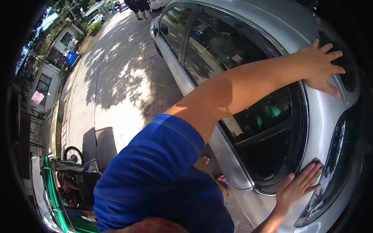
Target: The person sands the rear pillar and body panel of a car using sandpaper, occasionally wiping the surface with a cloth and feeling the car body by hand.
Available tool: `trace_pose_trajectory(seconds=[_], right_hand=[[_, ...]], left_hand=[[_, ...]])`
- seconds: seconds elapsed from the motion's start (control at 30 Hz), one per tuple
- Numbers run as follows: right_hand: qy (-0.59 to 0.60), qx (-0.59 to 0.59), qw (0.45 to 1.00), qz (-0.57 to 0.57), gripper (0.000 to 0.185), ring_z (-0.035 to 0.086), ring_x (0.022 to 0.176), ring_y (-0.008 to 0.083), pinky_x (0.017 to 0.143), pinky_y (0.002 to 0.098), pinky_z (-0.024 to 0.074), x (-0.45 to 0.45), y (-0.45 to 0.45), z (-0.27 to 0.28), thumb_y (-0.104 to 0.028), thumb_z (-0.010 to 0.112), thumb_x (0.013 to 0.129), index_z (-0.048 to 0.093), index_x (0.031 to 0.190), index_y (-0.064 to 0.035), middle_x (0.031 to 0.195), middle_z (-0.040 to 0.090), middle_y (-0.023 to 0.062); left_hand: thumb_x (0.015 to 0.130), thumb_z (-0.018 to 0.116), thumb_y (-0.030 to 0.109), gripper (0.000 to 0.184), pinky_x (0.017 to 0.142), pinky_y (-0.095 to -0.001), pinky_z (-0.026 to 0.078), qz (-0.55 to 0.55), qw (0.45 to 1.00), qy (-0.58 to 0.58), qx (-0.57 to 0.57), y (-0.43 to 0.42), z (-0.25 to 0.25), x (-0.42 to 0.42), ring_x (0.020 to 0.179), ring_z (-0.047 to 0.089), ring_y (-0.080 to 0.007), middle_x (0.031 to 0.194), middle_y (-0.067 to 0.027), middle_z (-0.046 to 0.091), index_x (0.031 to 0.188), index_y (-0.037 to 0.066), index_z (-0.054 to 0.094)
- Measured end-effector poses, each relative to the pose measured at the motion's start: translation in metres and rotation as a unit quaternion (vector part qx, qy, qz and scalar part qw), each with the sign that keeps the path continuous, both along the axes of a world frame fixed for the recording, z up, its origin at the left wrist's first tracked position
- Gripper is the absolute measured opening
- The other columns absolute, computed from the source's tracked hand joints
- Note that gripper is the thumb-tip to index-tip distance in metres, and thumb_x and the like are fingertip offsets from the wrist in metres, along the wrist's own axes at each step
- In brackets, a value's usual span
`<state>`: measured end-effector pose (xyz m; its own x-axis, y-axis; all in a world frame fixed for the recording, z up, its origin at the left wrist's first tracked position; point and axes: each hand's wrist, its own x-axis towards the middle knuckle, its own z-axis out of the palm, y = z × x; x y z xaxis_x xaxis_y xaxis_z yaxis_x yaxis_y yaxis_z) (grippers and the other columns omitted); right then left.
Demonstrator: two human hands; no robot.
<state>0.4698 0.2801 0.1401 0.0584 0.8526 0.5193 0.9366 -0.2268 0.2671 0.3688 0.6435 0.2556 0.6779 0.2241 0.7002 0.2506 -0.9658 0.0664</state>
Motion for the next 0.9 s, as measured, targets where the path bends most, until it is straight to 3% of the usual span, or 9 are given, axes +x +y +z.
trace_pose_trajectory(seconds=[0.13,0.23,0.3,0.37,0.5,0.53,0.73,0.83,0.9], right_hand=[[-0.032,-0.048,0.998,-0.002,0.070,0.018,0.167,0.0310,0.131,0.0578,-0.0051,-0.004,0.032,0.032,-0.047,0.022,0.116,0.026,0.171,-0.0045,0.179,0.025,0.0121],[-0.078,-0.081,0.993,0.035,0.072,0.011,0.166,0.0425,0.130,0.0616,-0.0081,0.036,-0.064,-0.029,-0.040,0.024,0.115,0.018,0.169,0.0074,0.177,0.017,0.0282],[-0.119,-0.079,0.985,0.095,0.073,0.011,0.166,0.0450,0.129,0.0637,-0.0086,0.049,-0.089,-0.041,-0.040,0.027,0.115,0.019,0.169,0.0074,0.177,0.018,0.0282],[-0.137,-0.099,0.983,0.071,0.072,0.012,0.166,0.0443,0.130,0.0639,-0.0083,0.045,-0.044,-0.014,-0.041,0.026,0.115,0.021,0.169,0.0057,0.178,0.018,0.0258],[-0.138,-0.070,0.988,0.026,0.066,0.017,0.167,0.0270,0.132,0.0604,-0.0023,-0.009,0.094,0.068,-0.045,0.018,0.117,0.024,0.172,-0.0085,0.180,0.023,0.0097],[-0.139,-0.073,0.987,0.032,0.067,0.017,0.167,0.0280,0.132,0.0601,-0.0033,-0.004,0.085,0.061,-0.044,0.019,0.117,0.023,0.172,-0.0074,0.180,0.023,0.0111],[-0.126,-0.099,0.985,0.056,0.076,0.012,0.166,0.0434,0.129,0.0612,-0.0114,0.035,-0.054,-0.007,-0.047,0.021,0.115,0.020,0.168,0.0085,0.177,0.020,0.0270],[-0.144,-0.090,0.984,0.052,0.072,0.015,0.168,0.0296,0.130,0.0635,-0.0062,0.017,0.029,0.036,-0.052,0.015,0.116,0.025,0.172,-0.0092,0.180,0.023,0.0088],[-0.169,-0.101,0.980,0.032,0.068,0.015,0.167,0.0267,0.131,0.0651,-0.0023,-0.002,0.068,0.058,-0.050,0.017,0.116,0.029,0.171,-0.0128,0.180,0.025,0.0022]], left_hand=[[0.089,0.056,0.084,0.096,0.127,-0.0702,0.019,-0.024,0.998,-0.062,0.005,0.001,-0.013,0.003,0.161,0.023,-0.0515,0.174,-0.0283,0.026,0.164,0.025,0.048],[0.086,0.060,0.083,0.100,0.126,-0.0737,0.017,-0.005,0.995,-0.097,0.017,0.005,-0.021,0.013,0.160,0.022,-0.0555,0.173,-0.0327,0.024,0.165,0.023,0.046],[0.082,0.063,0.084,0.110,0.125,-0.0754,0.014,0.012,0.992,-0.128,0.000,0.004,-0.023,0.016,0.158,0.021,-0.0600,0.172,-0.0369,0.021,0.169,0.020,0.038],[0.081,0.064,0.085,0.114,0.125,-0.0755,0.013,0.020,0.988,-0.150,-0.020,-0.006,-0.020,0.013,0.158,0.020,-0.0616,0.172,-0.0389,0.019,0.170,0.020,0.034],[0.080,0.063,0.087,0.130,0.127,-0.0710,0.015,0.035,0.982,-0.167,-0.084,-0.001,-0.023,0.016,0.157,0.019,-0.0627,0.169,-0.0447,0.017,0.172,0.004,0.023],[0.080,0.061,0.088,0.134,0.128,-0.0687,0.016,0.056,0.987,-0.130,-0.072,0.000,-0.025,0.019,0.158,0.019,-0.0616,0.168,-0.0463,0.017,0.170,-0.003,0.021],[0.079,0.057,0.092,0.136,0.127,-0.0722,0.010,0.096,0.980,-0.167,-0.053,0.003,-0.020,0.032,0.160,0.018,-0.0582,0.169,-0.0424,0.021,0.169,-0.004,0.023],[0.079,0.055,0.094,0.137,0.125,-0.0757,0.007,0.130,0.980,-0.143,-0.054,0.001,-0.015,0.025,0.160,0.016,-0.0575,0.170,-0.0408,0.022,0.169,-0.003,0.024],[0.078,0.055,0.095,0.138,0.125,-0.0768,0.005,0.145,0.975,-0.152,-0.066,0.008,-0.016,0.031,0.161,0.013,-0.0568,0.170,-0.0410,0.021,0.169,-0.003,0.024]])
